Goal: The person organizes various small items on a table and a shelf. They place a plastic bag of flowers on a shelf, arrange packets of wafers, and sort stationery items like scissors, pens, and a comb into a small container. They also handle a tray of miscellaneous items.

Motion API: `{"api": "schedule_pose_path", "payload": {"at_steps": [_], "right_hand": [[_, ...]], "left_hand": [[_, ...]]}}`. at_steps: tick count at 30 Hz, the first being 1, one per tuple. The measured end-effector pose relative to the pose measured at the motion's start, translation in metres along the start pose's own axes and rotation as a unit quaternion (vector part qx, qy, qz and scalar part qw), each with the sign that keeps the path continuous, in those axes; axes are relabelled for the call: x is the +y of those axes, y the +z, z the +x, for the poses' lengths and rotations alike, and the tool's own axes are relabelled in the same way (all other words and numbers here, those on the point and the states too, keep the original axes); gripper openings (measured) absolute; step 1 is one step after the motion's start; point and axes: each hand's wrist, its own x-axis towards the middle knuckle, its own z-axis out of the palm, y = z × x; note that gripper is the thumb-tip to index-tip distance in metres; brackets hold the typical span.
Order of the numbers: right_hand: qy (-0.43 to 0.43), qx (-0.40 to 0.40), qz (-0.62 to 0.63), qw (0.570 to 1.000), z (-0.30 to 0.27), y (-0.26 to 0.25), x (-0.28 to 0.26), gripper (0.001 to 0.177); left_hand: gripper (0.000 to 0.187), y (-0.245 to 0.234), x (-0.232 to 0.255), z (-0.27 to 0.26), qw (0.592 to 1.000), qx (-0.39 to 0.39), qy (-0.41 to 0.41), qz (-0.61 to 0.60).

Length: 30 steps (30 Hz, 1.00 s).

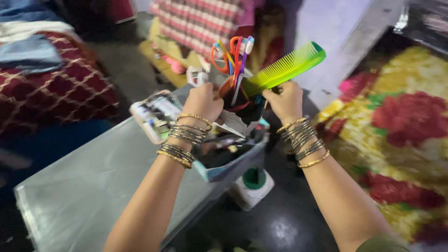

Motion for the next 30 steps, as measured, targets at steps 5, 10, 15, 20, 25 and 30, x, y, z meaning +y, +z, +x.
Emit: {"api": "schedule_pose_path", "payload": {"at_steps": [5,10,15,20,25,30], "right_hand": [[0.106,-0.004,-0.052,0.993,-0.001,-0.110,0.053,0.024],[0.030,0.047,-0.068,0.996,-0.015,-0.205,0.101,0.026],[0.185,0.068,-0.018,0.980,-0.028,-0.281,0.141,0.023],[0.202,0.109,-0.052,0.972,-0.021,-0.334,0.171,0.024],[0.154,0.142,-0.135,0.968,0.009,-0.375,0.201,0.028],[0.109,0.138,-0.101,0.979,0.080,-0.406,0.239,0.026]], "left_hand": [[0.032,0.090,0.071,0.015,0.997,-0.012,0.076,0.003],[0.031,0.168,0.139,0.016,0.994,-0.068,0.087,-0.011],[0.032,0.236,0.201,0.021,0.980,-0.084,0.161,-0.077],[0.032,0.286,0.254,0.041,0.973,-0.155,0.143,-0.098],[0.028,0.333,0.290,0.084,0.961,-0.127,0.227,-0.091],[0.032,0.381,0.312,0.149,0.947,-0.085,0.267,-0.156]]}}
